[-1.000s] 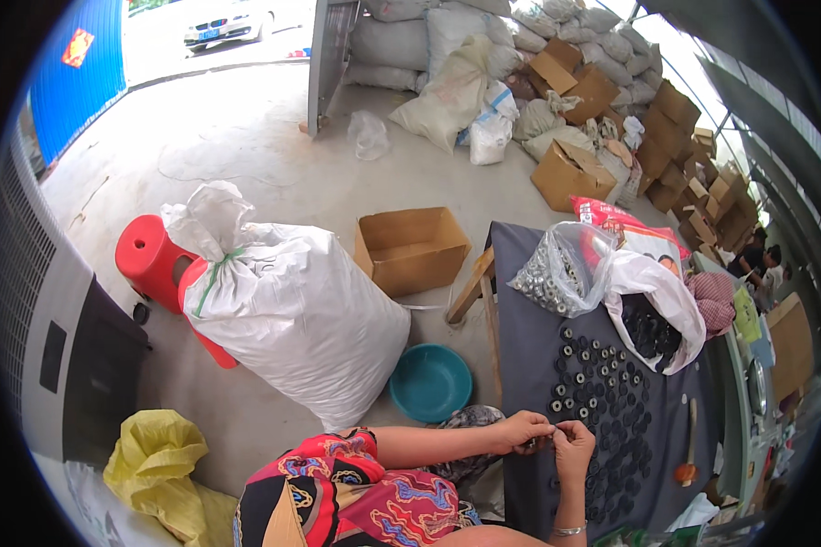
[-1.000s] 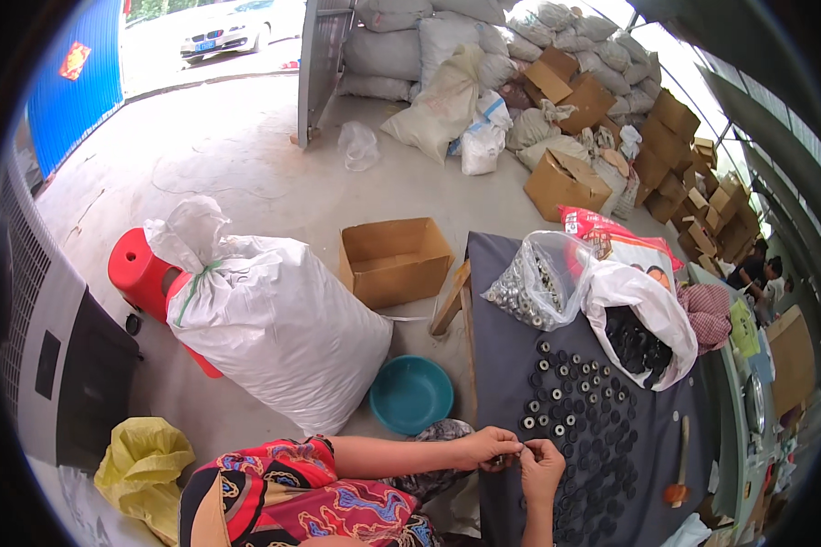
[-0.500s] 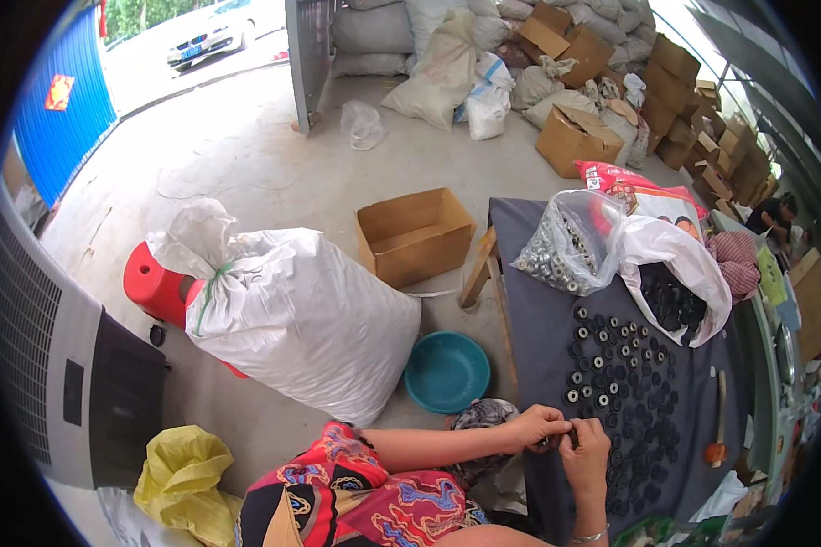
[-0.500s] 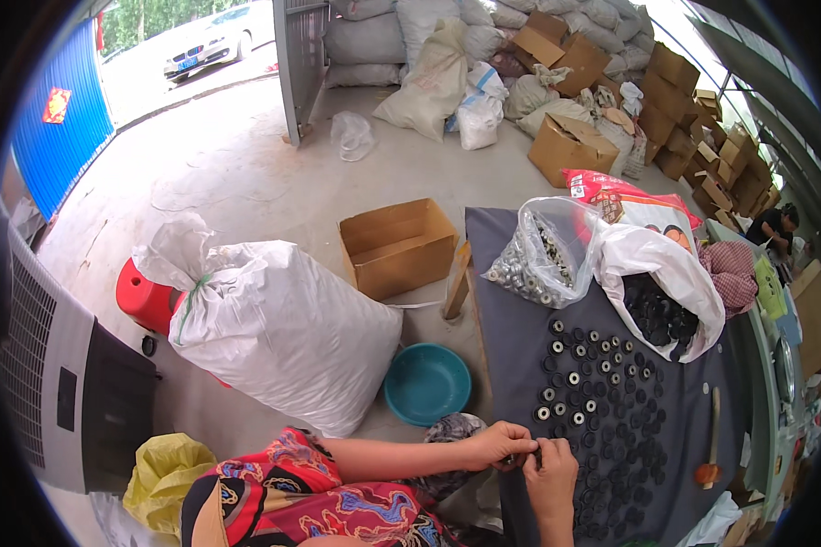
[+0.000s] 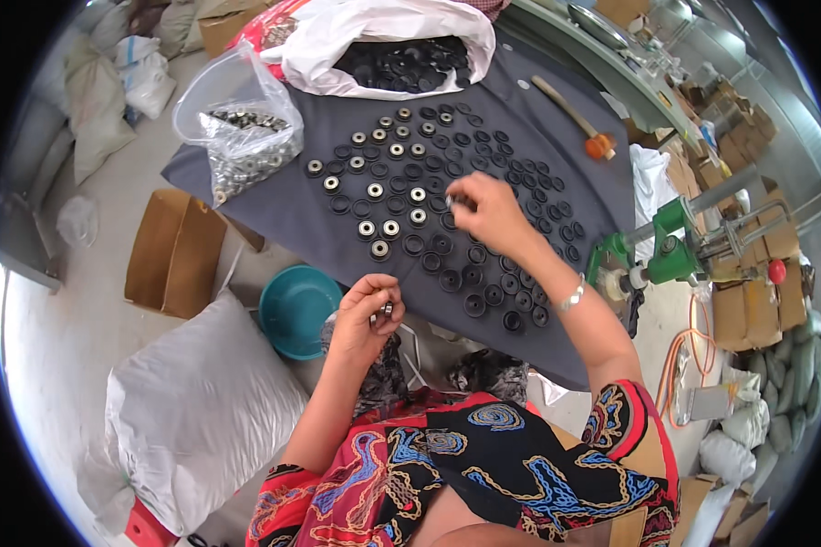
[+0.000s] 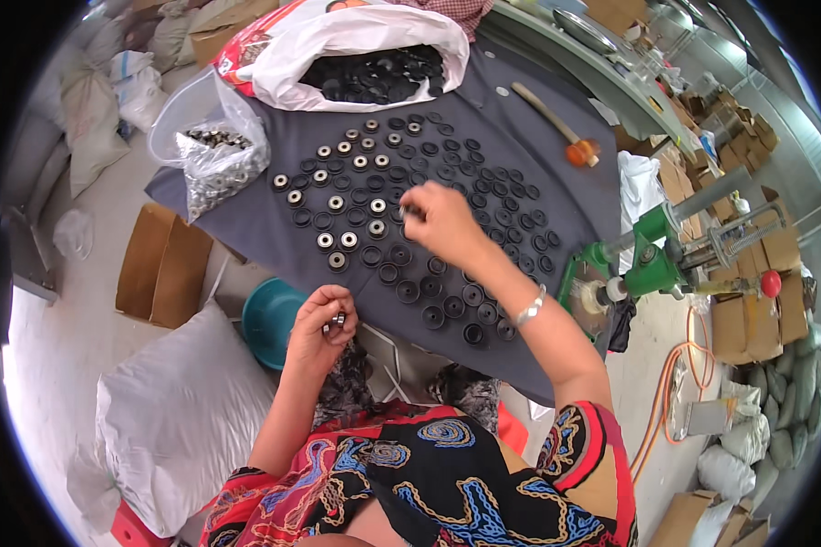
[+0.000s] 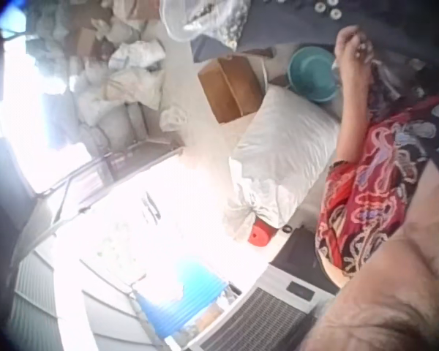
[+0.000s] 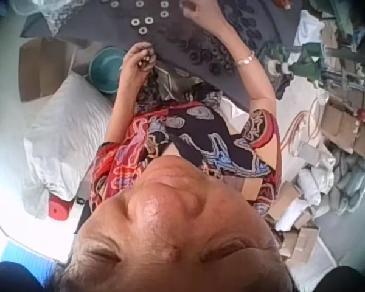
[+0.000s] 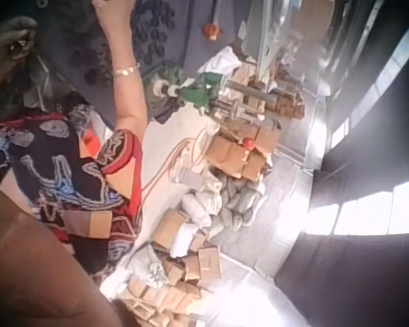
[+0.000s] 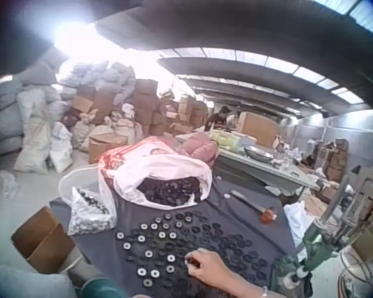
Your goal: The person arranges black circular plastic discs on a table and then places metal snap fastener components onto them one by one. The person continues to pick up and place the metal pieces onto the discs in a repetitive manner.
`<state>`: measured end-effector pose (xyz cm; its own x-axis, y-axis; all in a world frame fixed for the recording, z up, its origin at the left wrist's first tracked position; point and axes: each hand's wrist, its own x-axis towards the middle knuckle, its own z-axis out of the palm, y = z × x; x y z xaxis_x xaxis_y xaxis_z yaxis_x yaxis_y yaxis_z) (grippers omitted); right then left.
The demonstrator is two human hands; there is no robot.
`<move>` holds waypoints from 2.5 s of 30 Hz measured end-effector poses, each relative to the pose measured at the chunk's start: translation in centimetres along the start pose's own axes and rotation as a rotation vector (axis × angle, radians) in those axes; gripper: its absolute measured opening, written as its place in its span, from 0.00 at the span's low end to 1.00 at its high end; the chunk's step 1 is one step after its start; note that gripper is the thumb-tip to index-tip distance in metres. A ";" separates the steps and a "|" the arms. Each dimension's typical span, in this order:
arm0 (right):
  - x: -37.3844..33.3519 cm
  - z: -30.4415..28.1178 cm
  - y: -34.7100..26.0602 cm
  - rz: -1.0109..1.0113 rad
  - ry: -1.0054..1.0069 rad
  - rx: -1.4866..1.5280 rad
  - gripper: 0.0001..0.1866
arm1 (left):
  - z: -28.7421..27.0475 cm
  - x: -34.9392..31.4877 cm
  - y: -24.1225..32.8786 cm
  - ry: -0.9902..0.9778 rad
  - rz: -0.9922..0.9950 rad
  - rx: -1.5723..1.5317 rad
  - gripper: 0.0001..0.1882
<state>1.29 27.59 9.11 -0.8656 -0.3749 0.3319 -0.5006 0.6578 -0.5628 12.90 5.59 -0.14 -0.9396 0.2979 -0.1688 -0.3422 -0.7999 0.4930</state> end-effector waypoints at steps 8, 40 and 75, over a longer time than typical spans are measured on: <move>6.9 0.1 7.0 0.053 0.048 -0.158 0.13 | -0.4 -0.4 -0.4 -0.027 -0.041 -0.025 0.05; 0.9 1.1 -6.9 -0.442 -0.098 -0.027 0.09 | 3.3 -0.3 1.9 0.147 0.195 -0.452 0.20; 14.7 -5.0 13.0 0.182 0.009 -0.277 0.14 | 8.6 10.3 0.4 0.011 0.208 -0.465 0.16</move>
<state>-17.89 33.86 10.44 -0.9401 -0.2296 0.2522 -0.3153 0.8667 -0.3864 3.20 12.81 5.68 -0.9875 0.1047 -0.1176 -0.1150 -0.9897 0.0850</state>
